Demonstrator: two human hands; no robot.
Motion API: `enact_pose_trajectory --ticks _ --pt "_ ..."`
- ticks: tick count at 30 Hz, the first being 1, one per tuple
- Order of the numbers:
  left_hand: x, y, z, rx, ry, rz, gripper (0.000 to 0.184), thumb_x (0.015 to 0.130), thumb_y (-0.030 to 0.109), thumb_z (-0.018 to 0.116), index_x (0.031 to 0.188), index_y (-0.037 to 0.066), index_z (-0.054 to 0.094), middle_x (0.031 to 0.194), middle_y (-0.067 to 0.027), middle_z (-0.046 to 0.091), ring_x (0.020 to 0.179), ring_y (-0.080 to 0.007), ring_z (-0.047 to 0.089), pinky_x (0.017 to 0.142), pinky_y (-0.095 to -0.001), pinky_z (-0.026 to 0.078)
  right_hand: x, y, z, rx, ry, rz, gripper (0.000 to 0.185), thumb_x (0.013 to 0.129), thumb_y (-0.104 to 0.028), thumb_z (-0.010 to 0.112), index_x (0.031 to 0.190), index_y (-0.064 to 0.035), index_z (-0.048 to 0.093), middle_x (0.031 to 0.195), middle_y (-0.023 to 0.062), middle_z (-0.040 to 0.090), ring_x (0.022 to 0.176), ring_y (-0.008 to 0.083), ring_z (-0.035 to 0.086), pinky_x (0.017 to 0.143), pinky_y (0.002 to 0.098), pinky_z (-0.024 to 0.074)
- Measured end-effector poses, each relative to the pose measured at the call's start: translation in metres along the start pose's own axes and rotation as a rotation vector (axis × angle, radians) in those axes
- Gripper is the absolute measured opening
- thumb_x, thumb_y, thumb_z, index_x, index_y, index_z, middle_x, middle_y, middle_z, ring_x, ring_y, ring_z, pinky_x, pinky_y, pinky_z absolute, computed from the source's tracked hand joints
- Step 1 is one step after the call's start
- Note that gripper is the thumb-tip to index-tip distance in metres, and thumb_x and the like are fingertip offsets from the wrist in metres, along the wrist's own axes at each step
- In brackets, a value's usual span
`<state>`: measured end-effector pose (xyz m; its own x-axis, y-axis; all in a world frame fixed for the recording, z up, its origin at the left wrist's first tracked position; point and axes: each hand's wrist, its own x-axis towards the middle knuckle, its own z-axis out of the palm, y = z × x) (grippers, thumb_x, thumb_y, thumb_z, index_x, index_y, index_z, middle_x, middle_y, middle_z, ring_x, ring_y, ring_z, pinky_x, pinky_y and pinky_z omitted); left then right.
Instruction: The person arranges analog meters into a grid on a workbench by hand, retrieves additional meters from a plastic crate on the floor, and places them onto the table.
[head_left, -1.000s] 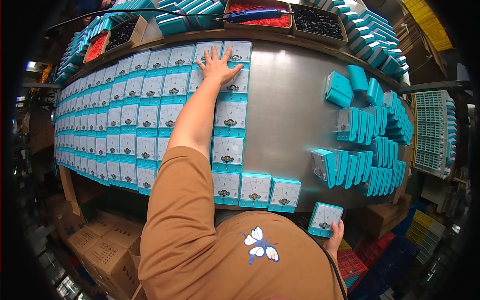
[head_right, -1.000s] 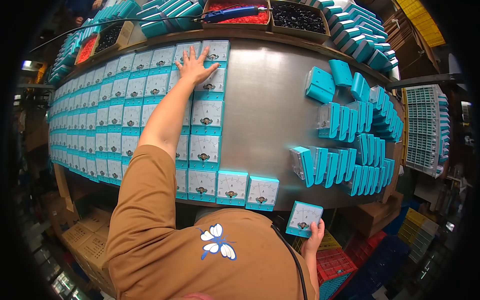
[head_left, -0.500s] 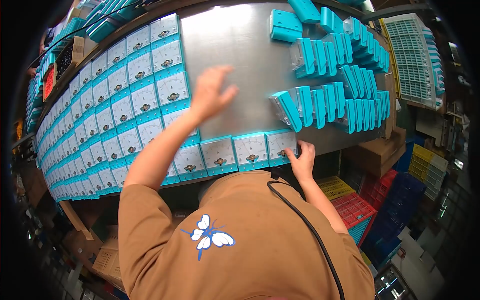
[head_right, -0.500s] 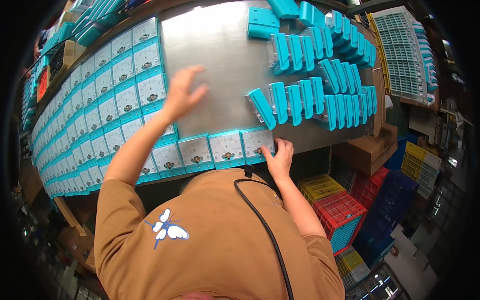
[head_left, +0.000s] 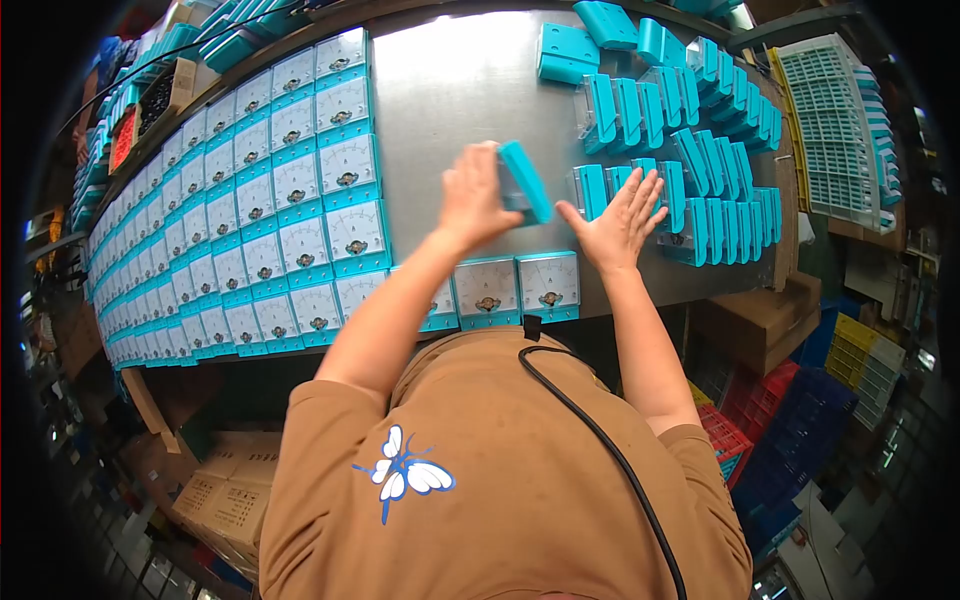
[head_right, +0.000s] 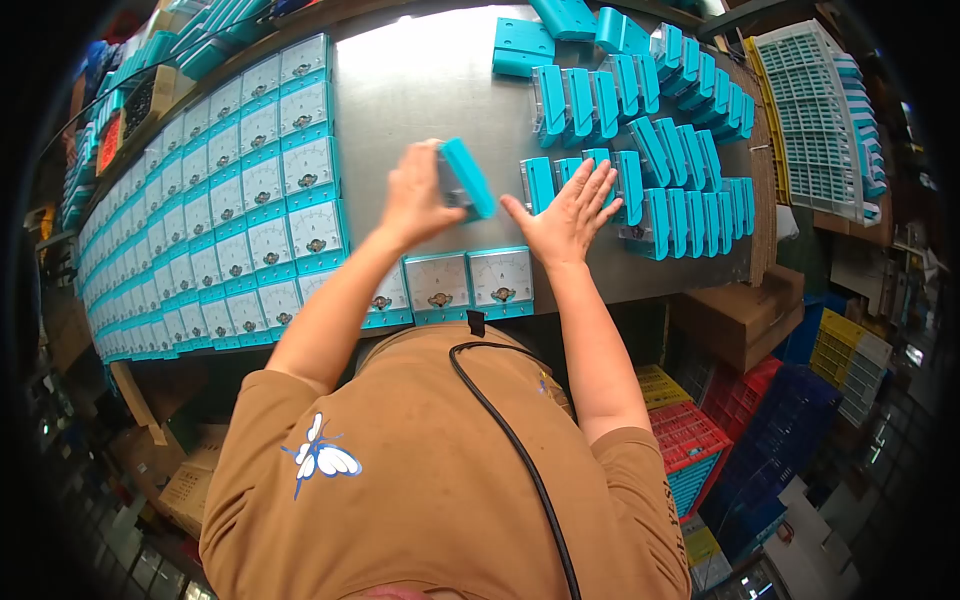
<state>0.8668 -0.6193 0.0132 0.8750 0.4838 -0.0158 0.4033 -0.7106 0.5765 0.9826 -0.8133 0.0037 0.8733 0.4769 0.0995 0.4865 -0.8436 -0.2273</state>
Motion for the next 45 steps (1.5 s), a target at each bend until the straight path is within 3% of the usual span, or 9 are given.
enact_pose_trajectory --ticks 10,13,18,25,31,34,36,42,45 --pt "-0.045 -0.090 -0.055 0.439 -0.377 0.035 0.094 0.055 0.017 0.083 0.139 0.005 0.044 0.125 -0.0134 0.053 0.121 -0.0321 0.050 0.101 -0.0439 0.040 0.020 -0.025 -0.013 0.284 0.023 -0.326 0.095 0.070 -0.030 0.085 0.145 0.0017 0.036 0.123 0.0218 0.055 0.112 0.0354 0.057 0.094 0.0428 0.0488" --pt "-0.051 -0.088 -0.048 0.420 -0.377 0.029 0.095 0.054 0.017 0.085 0.140 0.006 0.044 0.123 -0.0127 0.053 0.121 -0.0319 0.048 0.102 -0.0423 0.040 0.008 -0.048 0.019 0.969 -0.302 -0.041 0.078 0.075 -0.034 0.084 0.134 0.0011 0.046 0.120 0.0212 0.058 0.109 0.0296 0.059 0.092 0.0404 0.0492" --pt "-0.046 -0.077 -0.054 0.455 -0.446 -0.047 0.114 0.056 0.013 0.085 0.155 0.016 0.029 0.119 -0.0127 0.053 0.115 -0.0322 0.049 0.099 -0.0425 0.040 -0.014 -0.076 0.045 1.019 -0.685 0.321 0.069 0.079 -0.036 0.083 0.126 0.0014 0.050 0.114 0.0171 0.060 0.104 0.0214 0.058 0.089 0.0360 0.0497" --pt "-0.042 -0.079 -0.039 0.558 -0.479 -0.033 0.118 0.059 0.009 0.085 0.157 0.031 0.023 0.118 -0.0122 0.052 0.115 -0.0317 0.048 0.096 -0.0435 0.040 -0.008 0.003 0.021 0.861 -0.285 0.251 0.055 0.084 -0.024 0.080 0.124 0.0015 0.051 0.104 0.0172 0.068 0.091 0.0217 0.068 0.077 0.0329 0.0543" --pt "-0.028 -0.073 -0.057 0.386 -0.577 -0.057 0.096 0.067 0.022 0.084 0.151 0.030 0.039 0.125 -0.0153 0.054 0.123 -0.0337 0.048 0.098 -0.0473 0.042 -0.018 -0.013 0.011 0.095 0.073 -0.236 0.043 0.077 -0.024 0.082 0.110 -0.0040 0.062 0.092 0.0148 0.066 0.095 0.0336 0.062 0.086 0.0412 0.0496" --pt "0.008 -0.072 -0.041 0.163 -0.348 0.042 0.083 0.074 0.030 0.081 0.148 0.017 0.045 0.129 -0.0163 0.059 0.122 -0.0338 0.052 0.103 -0.0459 0.044 0.024 -0.008 -0.032 0.446 -0.124 -0.300 0.036 0.078 -0.018 0.078 0.109 -0.0047 0.065 0.098 0.0142 0.066 0.095 0.0337 0.062 0.086 0.0414 0.0490" --pt "0.048 -0.048 -0.032 0.002 -0.274 0.043 0.081 0.079 0.030 0.079 0.149 0.011 0.043 0.128 -0.0151 0.063 0.121 -0.0329 0.055 0.106 -0.0438 0.044 0.076 0.005 -0.043 0.394 0.261 -0.341 0.031 0.081 -0.011 0.071 0.110 -0.0025 0.064 0.110 0.0160 0.066 0.101 0.0361 0.060 0.091 0.0421 0.0474" --pt "0.155 0.044 0.051 -0.123 -0.127 0.133 0.101 0.070 0.021 0.085 0.154 0.012 0.029 0.134 -0.0194 0.058 0.124 -0.0384 0.053 0.106 -0.0444 0.045 0.165 0.036 0.033 0.008 -0.014 0.086 0.092 0.099 -0.063 0.036 0.155 0.0075 0.017 0.164 0.0277 0.011 0.154 0.0397 0.001 0.120 0.0614 0.0020" --pt "0.164 0.047 0.066 -0.277 -0.151 0.098 0.104 0.066 0.020 0.086 0.152 0.011 0.029 0.138 -0.0217 0.053 0.126 -0.0403 0.052 0.107 -0.0451 0.045 0.162 0.036 0.035 0.053 0.048 0.076 0.100 0.096 -0.069 0.040 0.155 0.0079 0.018 0.164 0.0277 0.012 0.154 0.0395 0.002 0.121 0.0590 0.0000"
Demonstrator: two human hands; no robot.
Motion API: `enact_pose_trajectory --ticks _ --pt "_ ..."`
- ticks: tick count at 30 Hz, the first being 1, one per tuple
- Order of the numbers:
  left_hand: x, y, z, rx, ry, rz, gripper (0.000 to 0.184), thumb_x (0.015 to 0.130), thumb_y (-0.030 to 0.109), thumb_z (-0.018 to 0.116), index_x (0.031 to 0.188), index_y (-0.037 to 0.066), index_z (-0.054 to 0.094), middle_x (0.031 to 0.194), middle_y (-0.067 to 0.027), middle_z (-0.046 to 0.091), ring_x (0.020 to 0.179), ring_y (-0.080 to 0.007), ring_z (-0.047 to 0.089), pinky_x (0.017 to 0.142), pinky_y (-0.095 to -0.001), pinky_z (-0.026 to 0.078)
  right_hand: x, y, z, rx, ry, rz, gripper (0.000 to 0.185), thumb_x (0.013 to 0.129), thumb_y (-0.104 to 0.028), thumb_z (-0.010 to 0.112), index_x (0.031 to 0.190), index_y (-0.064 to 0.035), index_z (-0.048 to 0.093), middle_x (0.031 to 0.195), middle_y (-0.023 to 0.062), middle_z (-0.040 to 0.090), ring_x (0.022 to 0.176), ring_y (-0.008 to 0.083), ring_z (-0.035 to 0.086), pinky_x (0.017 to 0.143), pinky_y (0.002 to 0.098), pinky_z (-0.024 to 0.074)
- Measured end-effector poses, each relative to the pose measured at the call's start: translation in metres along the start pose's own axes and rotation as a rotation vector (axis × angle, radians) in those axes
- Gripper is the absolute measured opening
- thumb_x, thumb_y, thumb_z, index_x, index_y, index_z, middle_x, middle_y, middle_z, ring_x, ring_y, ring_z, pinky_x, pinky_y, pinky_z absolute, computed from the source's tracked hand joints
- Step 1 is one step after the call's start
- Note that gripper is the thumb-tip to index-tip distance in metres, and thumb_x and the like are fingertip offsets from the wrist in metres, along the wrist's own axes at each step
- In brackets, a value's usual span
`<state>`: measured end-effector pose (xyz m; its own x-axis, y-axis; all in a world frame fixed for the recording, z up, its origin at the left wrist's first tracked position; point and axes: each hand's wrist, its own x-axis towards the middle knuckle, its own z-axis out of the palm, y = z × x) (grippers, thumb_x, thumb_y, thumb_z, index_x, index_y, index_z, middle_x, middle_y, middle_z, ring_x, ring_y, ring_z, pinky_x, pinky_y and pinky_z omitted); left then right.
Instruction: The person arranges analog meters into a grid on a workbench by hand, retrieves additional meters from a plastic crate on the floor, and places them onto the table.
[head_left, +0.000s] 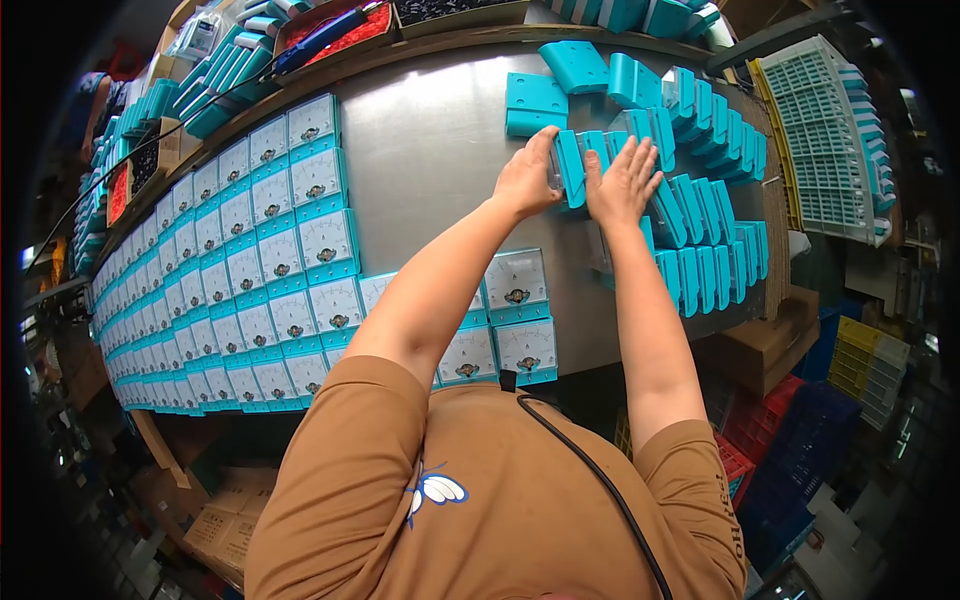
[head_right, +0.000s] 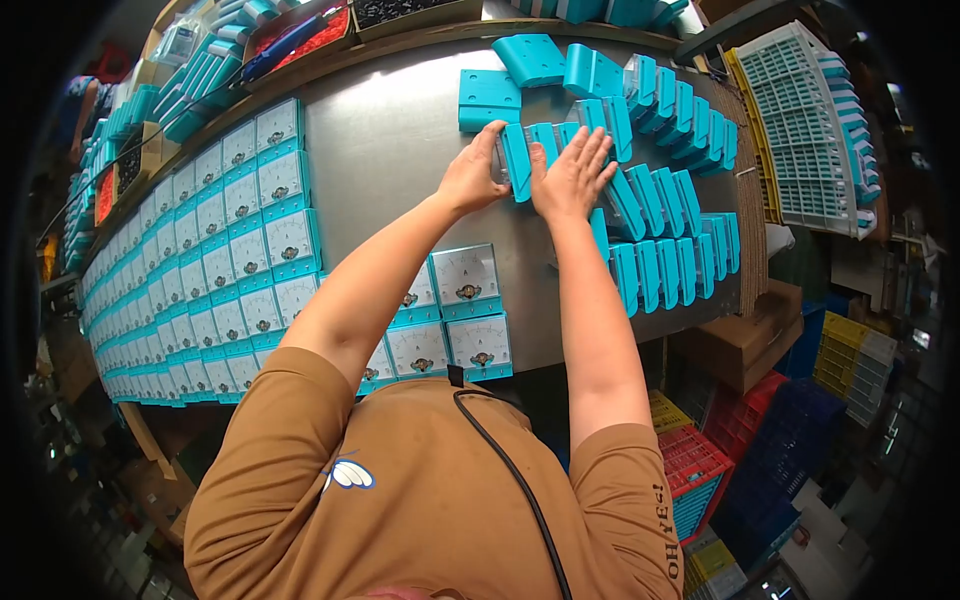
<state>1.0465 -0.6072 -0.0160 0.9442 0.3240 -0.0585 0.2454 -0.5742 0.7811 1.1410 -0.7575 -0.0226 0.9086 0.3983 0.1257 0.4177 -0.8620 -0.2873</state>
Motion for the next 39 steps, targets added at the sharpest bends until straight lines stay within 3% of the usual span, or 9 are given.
enact_pose_trajectory --ticks 3,7,14,18,22,26,28,34,39 --pt "-0.021 -0.014 -0.014 -0.077 0.120 0.052 0.100 0.063 0.020 0.086 0.148 0.010 0.034 0.138 -0.0229 0.051 0.126 -0.0400 0.052 0.107 -0.0453 0.045 0.000 -0.005 -0.010 -0.040 -0.004 0.021 0.118 0.080 -0.076 0.062 0.154 0.0068 0.022 0.162 0.0275 0.017 0.154 0.0386 0.006 0.122 0.0562 0.0031" --pt "-0.065 -0.034 -0.113 0.194 0.031 -0.012 0.095 0.059 0.018 0.086 0.142 0.009 0.040 0.132 -0.0207 0.054 0.123 -0.0383 0.054 0.106 -0.0444 0.046 -0.009 -0.022 -0.030 -0.227 0.049 -0.183 0.107 0.066 -0.042 0.089 0.145 0.0049 0.035 0.141 0.0199 0.043 0.136 0.0343 0.037 0.116 0.0506 0.0271" --pt "-0.132 -0.095 -0.165 0.769 -0.280 -0.117 0.096 0.057 0.017 0.087 0.143 0.012 0.044 0.121 -0.0111 0.056 0.114 -0.0311 0.055 0.097 -0.0400 0.047 -0.014 -0.057 -0.022 0.090 0.049 -0.349 0.101 0.064 -0.034 0.087 0.143 0.0045 0.038 0.127 0.0169 0.056 0.117 0.0344 0.052 0.102 0.0424 0.0436" --pt "-0.141 -0.099 -0.155 0.731 -0.255 -0.165 0.101 0.057 0.020 0.090 0.146 0.013 0.043 0.123 -0.0099 0.054 0.116 -0.0306 0.054 0.099 -0.0400 0.047 -0.049 -0.104 0.008 0.923 -0.440 0.000 0.086 0.072 -0.038 0.086 0.136 -0.0010 0.041 0.119 0.0265 0.060 0.108 0.0352 0.063 0.093 0.0429 0.0508" --pt "-0.142 -0.094 -0.151 0.683 -0.244 -0.256 0.104 0.060 0.019 0.091 0.150 0.014 0.038 0.129 -0.0096 0.055 0.123 -0.0299 0.053 0.106 -0.0410 0.044 -0.076 -0.127 0.038 0.918 -0.766 0.230 0.072 0.076 -0.035 0.084 0.127 0.0040 0.050 0.115 0.0222 0.063 0.107 0.0266 0.062 0.092 0.0379 0.0504" --pt "-0.152 -0.099 -0.143 0.655 -0.159 -0.258 0.108 0.064 0.016 0.090 0.154 0.015 0.031 0.141 -0.0107 0.051 0.136 -0.0305 0.046 0.114 -0.0408 0.039 -0.071 -0.101 0.014 1.134 -0.479 0.217 0.068 0.078 -0.030 0.083 0.127 0.0032 0.049 0.113 0.0227 0.065 0.103 0.0294 0.065 0.089 0.0401 0.0513" --pt "-0.157 -0.103 -0.137 0.628 -0.129 -0.274 0.107 0.065 0.013 0.089 0.154 0.015 0.031 0.150 -0.0129 0.046 0.142 -0.0320 0.040 0.117 -0.0418 0.035 -0.064 -0.078 0.018 0.810 -0.110 0.069 0.073 0.077 -0.031 0.083 0.129 0.0030 0.044 0.103 0.0218 0.069 0.092 0.0339 0.069 0.085 0.0443 0.0533" --pt "-0.138 -0.086 -0.150 0.567 -0.163 -0.266 0.100 0.068 0.017 0.085 0.153 0.009 0.033 0.150 -0.0176 0.045 0.142 -0.0339 0.039 0.118 -0.0438 0.033 -0.080 -0.069 0.005 0.052 -0.438 -0.195 0.068 0.078 -0.031 0.080 0.130 -0.0008 0.048 0.131 0.0294 0.051 0.124 0.0416 0.051 0.096 0.0479 0.0482" --pt "-0.031 -0.057 -0.136 0.423 -0.113 0.022 0.094 0.072 0.026 0.083 0.149 0.004 0.034 0.146 -0.0199 0.047 0.138 -0.0348 0.043 0.115 -0.0448 0.035 -0.012 -0.052 -0.016 0.138 -0.027 -0.195 0.088 0.074 -0.033 0.084 0.144 -0.0014 0.040 0.142 0.0287 0.042 0.127 0.0453 0.047 0.105 0.0482 0.0441"
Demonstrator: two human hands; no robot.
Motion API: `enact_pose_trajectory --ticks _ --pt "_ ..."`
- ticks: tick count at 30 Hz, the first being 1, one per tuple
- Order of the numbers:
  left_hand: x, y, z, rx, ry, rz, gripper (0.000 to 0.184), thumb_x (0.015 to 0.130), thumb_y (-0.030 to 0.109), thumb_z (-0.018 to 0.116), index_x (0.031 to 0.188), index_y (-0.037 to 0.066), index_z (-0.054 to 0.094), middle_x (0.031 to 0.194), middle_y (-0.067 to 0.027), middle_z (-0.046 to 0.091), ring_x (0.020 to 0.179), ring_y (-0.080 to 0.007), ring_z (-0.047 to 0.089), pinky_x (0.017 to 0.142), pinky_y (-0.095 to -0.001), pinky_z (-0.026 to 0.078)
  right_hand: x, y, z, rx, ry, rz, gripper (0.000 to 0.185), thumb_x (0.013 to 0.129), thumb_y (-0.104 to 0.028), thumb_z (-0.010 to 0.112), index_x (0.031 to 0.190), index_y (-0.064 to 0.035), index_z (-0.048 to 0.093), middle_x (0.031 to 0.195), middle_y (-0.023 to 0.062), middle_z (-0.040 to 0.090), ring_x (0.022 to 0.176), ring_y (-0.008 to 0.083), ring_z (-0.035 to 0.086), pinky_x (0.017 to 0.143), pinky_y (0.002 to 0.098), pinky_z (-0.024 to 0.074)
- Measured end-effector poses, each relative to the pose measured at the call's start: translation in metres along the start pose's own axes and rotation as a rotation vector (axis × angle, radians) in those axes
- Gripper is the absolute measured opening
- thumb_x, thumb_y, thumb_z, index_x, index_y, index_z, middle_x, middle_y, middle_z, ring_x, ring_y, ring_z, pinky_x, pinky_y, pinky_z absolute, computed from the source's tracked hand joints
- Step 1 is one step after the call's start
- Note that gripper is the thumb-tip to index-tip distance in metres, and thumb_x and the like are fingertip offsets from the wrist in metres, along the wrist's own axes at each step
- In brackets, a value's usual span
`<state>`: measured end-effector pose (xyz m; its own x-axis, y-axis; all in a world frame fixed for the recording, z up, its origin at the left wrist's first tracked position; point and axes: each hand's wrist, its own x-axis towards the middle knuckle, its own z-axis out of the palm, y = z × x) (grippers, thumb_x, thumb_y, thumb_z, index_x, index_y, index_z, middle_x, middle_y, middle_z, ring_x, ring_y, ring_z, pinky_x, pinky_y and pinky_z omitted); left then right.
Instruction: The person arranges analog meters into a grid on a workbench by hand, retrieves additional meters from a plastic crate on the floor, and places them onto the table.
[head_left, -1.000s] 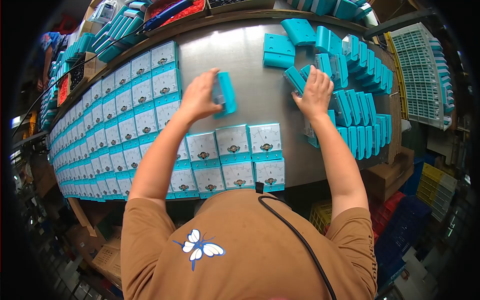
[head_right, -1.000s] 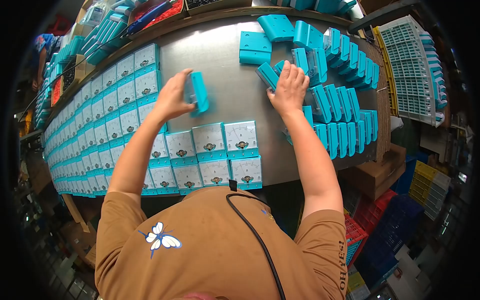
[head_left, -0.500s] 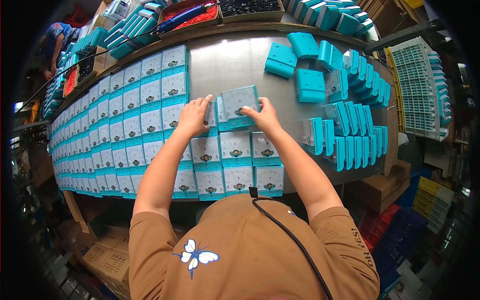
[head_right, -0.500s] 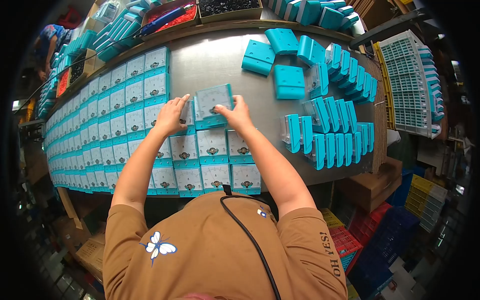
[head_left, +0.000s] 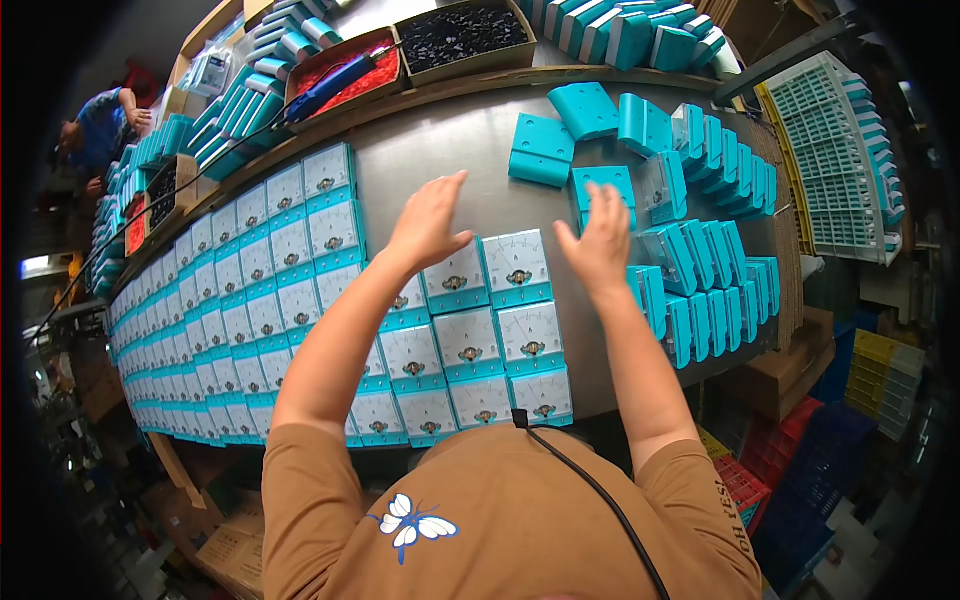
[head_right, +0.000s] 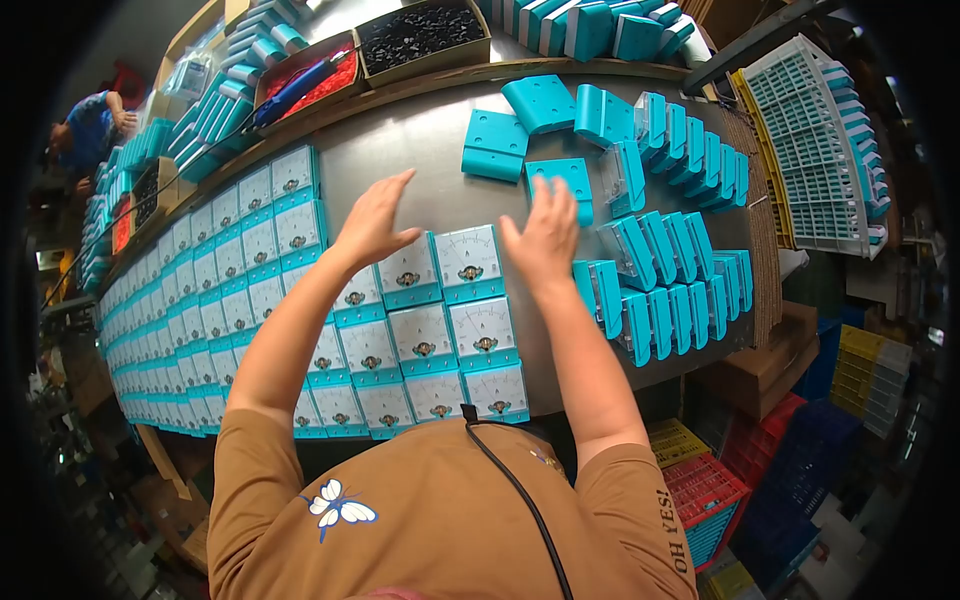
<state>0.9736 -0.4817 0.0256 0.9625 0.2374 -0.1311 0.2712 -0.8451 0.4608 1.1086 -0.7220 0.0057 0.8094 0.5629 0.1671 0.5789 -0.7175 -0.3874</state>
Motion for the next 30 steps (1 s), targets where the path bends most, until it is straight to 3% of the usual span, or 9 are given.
enact_pose_trajectory --ticks 1,4,7,14,17,19,21,24,30 --pt "0.026 0.010 0.006 0.046 0.004 0.034 0.096 0.071 0.027 0.084 0.149 0.004 0.034 0.146 -0.0196 0.046 0.138 -0.0344 0.042 0.114 -0.0443 0.036 0.014 0.009 0.000 -0.113 0.055 0.076 0.096 0.073 -0.036 0.085 0.147 -0.0011 0.036 0.145 0.0298 0.039 0.129 0.0463 0.046 0.106 0.0482 0.0439" --pt "0.097 0.036 0.026 0.194 0.047 0.093 0.104 0.065 0.030 0.087 0.150 0.004 0.032 0.150 -0.0189 0.043 0.137 -0.0351 0.042 0.113 -0.0433 0.037 0.047 0.029 0.007 -0.216 -0.289 0.363 0.114 0.071 -0.045 0.087 0.153 0.0017 0.024 0.151 0.0332 0.033 0.134 0.0462 0.042 0.108 0.0484 0.0434" --pt "0.145 0.057 0.044 0.329 0.048 0.139 0.114 0.058 0.033 0.091 0.150 0.002 0.032 0.149 -0.0181 0.043 0.137 -0.0348 0.042 0.110 -0.0411 0.039 0.042 0.025 0.022 -0.424 -0.364 0.357 0.127 0.067 -0.053 0.088 0.154 0.0053 0.016 0.154 0.0358 0.027 0.136 0.0472 0.040 0.109 0.0486 0.0435" --pt "0.154 0.056 0.035 0.235 -0.101 0.156 0.128 0.050 0.033 0.090 0.158 0.014 0.023 0.139 -0.0231 0.045 0.136 -0.0377 0.043 0.109 -0.0420 0.040 0.059 0.022 0.012 -0.386 -0.417 0.401 0.112 0.068 -0.045 0.088 0.148 0.0057 0.028 0.144 0.0304 0.042 0.127 0.0437 0.051 0.102 0.0464 0.0489" --pt "0.121 -0.003 0.018 -0.281 0.164 0.059 0.129 0.051 0.032 0.089 0.159 0.019 0.019 0.139 -0.0256 0.044 0.134 -0.0425 0.044 0.112 -0.0449 0.038 0.057 0.046 0.011 0.139 -0.190 0.345 0.096 0.071 -0.034 0.082 0.146 0.0011 0.033 0.133 0.0252 0.053 0.116 0.0340 0.060 0.096 0.0421 0.0517" --pt "0.087 -0.055 0.008 -0.389 0.187 0.064 0.128 0.053 0.029 0.087 0.159 0.017 0.017 0.142 -0.0234 0.044 0.132 -0.0404 0.046 0.112 -0.0448 0.039 0.059 0.043 0.017 0.977 -0.220 0.456 0.084 0.075 -0.028 0.074 0.146 -0.0039 0.036 0.121 0.0150 0.060 0.104 0.0213 0.063 0.086 0.0374 0.0551" --pt "0.050 -0.088 -0.001 -0.478 0.190 0.037 0.126 0.054 0.029 0.086 0.158 0.015 0.017 0.144 -0.0220 0.043 0.131 -0.0380 0.047 0.111 -0.0442 0.039 0.062 0.006 0.011 1.472 -0.311 0.599 0.079 0.078 -0.024 0.072 0.146 -0.0039 0.037 0.120 0.0138 0.060 0.104 0.0194 0.063 0.083 0.0365 0.0557" --pt "-0.004 -0.116 -0.012 -0.502 0.149 -0.037 0.122 0.054 0.029 0.087 0.155 0.013 0.021 0.144 -0.0218 0.043 0.132 -0.0369 0.046 0.111 -0.0437 0.039 0.066 -0.020 0.061 1.750 -0.392 0.716 0.068 0.082 -0.015 0.067 0.144 -0.0042 0.039 0.113 0.0112 0.063 0.093 0.0167 0.065 0.076 0.0331 0.0566" --pt "-0.059 -0.138 -0.034 -0.028 -0.023 -0.205 0.119 0.054 0.036 0.089 0.151 0.007 0.025 0.143 -0.0214 0.042 0.138 -0.0372 0.038 0.119 -0.0448 0.029 0.050 -0.092 0.095 1.167 -0.356 0.561 0.047 0.090 -0.009 0.055 0.136 -0.0034 0.048 0.100 0.0102 0.070 0.074 0.0154 0.066 0.066 0.0283 0.0540"
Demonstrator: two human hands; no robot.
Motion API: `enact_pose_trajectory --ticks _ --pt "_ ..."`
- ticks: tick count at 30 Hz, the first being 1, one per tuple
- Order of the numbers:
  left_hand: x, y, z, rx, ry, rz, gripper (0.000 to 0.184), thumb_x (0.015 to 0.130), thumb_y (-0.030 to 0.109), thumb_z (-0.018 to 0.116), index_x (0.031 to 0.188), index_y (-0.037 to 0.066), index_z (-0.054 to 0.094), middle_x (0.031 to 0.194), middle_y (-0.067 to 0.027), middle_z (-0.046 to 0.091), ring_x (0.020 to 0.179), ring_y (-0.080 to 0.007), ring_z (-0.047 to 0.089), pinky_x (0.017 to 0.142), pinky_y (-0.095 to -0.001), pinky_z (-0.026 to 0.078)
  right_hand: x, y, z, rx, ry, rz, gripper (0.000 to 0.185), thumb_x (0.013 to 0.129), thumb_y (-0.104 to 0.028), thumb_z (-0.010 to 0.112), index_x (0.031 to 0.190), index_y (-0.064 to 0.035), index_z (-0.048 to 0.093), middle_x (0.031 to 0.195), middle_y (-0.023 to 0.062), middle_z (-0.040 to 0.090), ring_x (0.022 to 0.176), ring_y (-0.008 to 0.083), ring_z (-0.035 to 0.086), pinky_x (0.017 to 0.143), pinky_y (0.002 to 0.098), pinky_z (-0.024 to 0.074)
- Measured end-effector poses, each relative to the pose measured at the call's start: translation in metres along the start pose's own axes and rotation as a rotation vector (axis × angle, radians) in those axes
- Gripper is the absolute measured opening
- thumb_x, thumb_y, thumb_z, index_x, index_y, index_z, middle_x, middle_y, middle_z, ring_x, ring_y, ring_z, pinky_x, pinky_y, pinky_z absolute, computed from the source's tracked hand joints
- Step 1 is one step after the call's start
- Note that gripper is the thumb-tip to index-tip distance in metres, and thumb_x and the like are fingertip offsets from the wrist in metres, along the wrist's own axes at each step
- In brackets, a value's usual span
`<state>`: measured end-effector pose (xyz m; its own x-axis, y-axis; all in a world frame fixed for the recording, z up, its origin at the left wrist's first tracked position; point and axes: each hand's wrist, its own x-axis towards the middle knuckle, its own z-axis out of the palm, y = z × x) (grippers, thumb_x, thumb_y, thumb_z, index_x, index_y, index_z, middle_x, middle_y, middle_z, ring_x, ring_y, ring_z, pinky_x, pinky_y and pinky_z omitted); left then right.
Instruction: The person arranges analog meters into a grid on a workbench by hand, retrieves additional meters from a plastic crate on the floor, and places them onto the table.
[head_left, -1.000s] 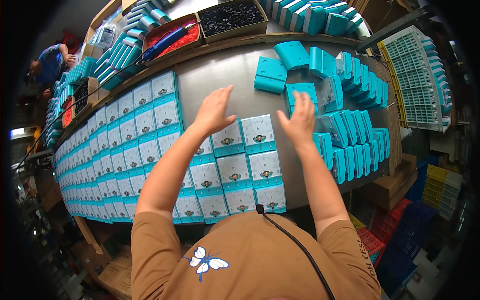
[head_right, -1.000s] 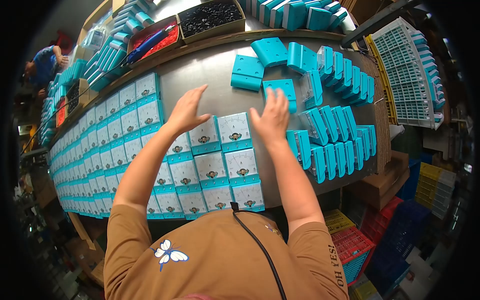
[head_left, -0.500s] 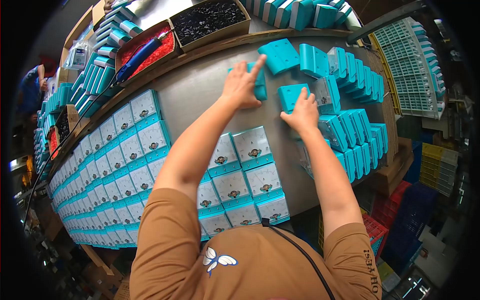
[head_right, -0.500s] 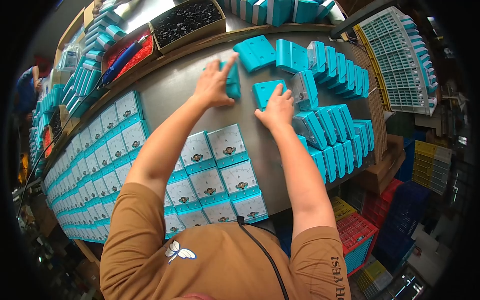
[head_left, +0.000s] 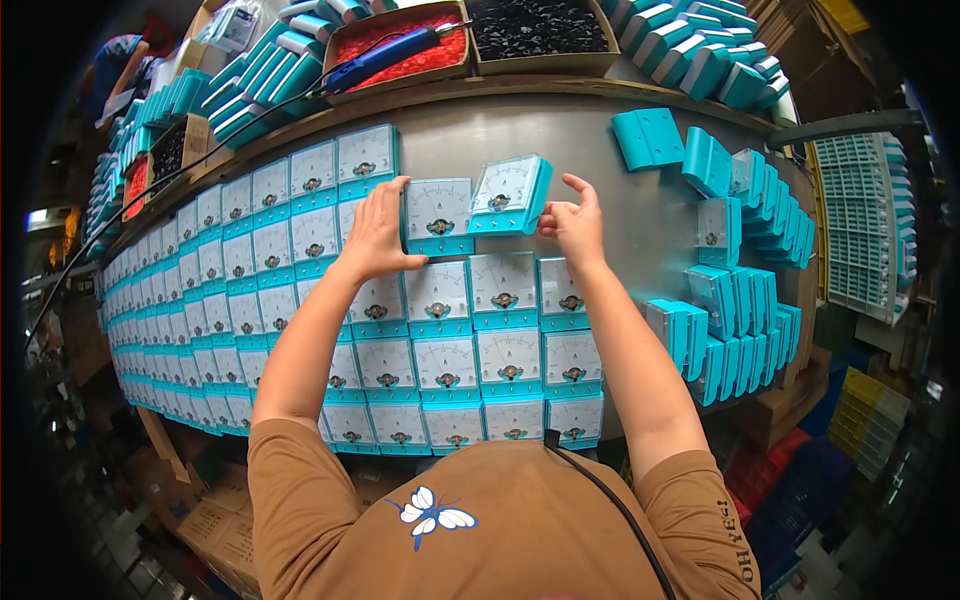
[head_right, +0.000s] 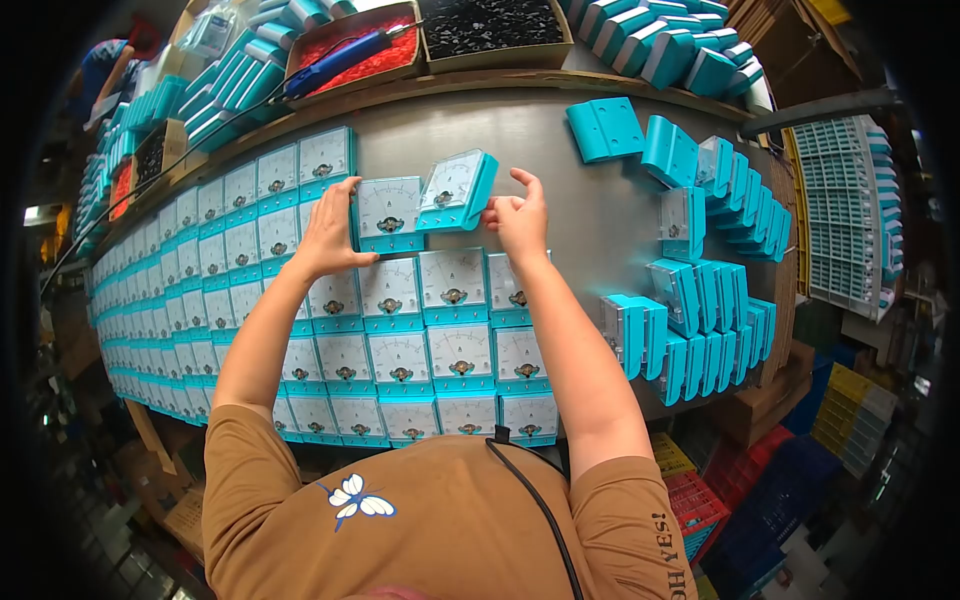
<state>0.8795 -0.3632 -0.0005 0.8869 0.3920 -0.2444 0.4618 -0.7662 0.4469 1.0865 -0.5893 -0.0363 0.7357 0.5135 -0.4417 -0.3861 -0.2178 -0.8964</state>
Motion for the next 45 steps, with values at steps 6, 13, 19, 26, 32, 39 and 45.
enact_pose_trajectory --ticks 6,13,19,26,32,39,45 --pt "0.001 0.018 0.018 0.158 0.180 0.090 0.097 0.078 0.044 0.075 0.157 0.015 0.026 0.157 -0.0206 0.030 0.146 -0.0384 0.028 0.119 -0.0494 0.025 0.007 0.005 0.008 -0.489 0.148 -0.169 0.048 0.092 -0.038 0.062 0.127 -0.0057 0.062 0.106 0.0175 0.072 0.101 0.0314 0.068 0.090 0.0410 0.0512" --pt "0.009 0.102 0.067 0.215 0.173 0.102 0.074 0.086 0.054 0.067 0.153 0.040 0.038 0.165 -0.0155 0.018 0.152 -0.0423 0.010 0.113 -0.0733 0.012 0.030 -0.021 -0.023 -1.018 0.116 -0.500 0.039 0.080 -0.034 0.073 0.108 -0.0074 0.072 0.115 0.0153 0.069 0.107 0.0337 0.064 0.093 0.0448 0.0501" --pt "0.006 0.078 0.090 0.242 0.178 0.103 0.072 0.086 0.065 0.059 0.152 0.046 0.037 0.169 -0.0094 0.009 0.155 -0.0400 -0.001 0.109 -0.0795 0.000 0.114 -0.061 -0.104 -1.369 0.596 -0.262 0.120 0.064 -0.054 0.087 0.156 -0.0081 0.024 0.155 0.0292 0.031 0.148 0.0418 0.025 0.120 0.0508 0.0236" --pt "0.007 0.079 0.090 0.248 0.202 0.102 0.071 0.084 0.064 0.060 0.150 0.046 0.041 0.168 -0.0091 0.014 0.155 -0.0390 0.002 0.109 -0.0792 0.001 0.115 -0.082 -0.101 -1.363 0.353 -0.061 0.123 0.065 -0.049 0.086 0.159 -0.0151 0.015 0.147 0.0267 0.040 0.134 0.0408 0.045 0.109 0.0516 0.0390" --pt "0.007 0.079 0.091 0.258 0.208 0.085 0.072 0.082 0.064 0.060 0.150 0.047 0.041 0.168 -0.0083 0.015 0.155 -0.0376 0.005 0.110 -0.0778 0.004 0.043 -0.049 -0.097 0.427 -0.161 -0.074 0.092 0.080 -0.019 0.072 0.155 -0.0220 0.020 0.138 0.0122 0.046 0.125 0.0322 0.053 0.100 0.0479 0.0513" --pt "0.006 0.078 0.092 0.269 0.226 0.089 0.072 0.083 0.064 0.060 0.150 0.048 0.039 0.168 -0.0086 0.015 0.155 -0.0374 0.005 0.110 -0.0782 0.007 0.005 0.030 -0.070 0.181 0.184 -0.196 0.058 0.084 -0.013 0.076 0.132 -0.0100 0.044 0.120 0.0109 0.058 0.103 0.0207 0.062 0.088 0.0348 0.0549" --pt "0.005 0.079 0.091 0.251 0.246 0.100 0.071 0.082 0.060 0.064 0.148 0.046 0.043 0.167 -0.0084 0.019 0.154 -0.0371 0.009 0.111 -0.0767 0.007 -0.046 0.018 -0.069 -1.207 0.300 -0.591 0.049 0.084 -0.026 0.077 0.123 -0.0022 0.061 0.119 0.0221 0.065 0.105 0.0310 0.066 0.091 0.0383 0.0521"
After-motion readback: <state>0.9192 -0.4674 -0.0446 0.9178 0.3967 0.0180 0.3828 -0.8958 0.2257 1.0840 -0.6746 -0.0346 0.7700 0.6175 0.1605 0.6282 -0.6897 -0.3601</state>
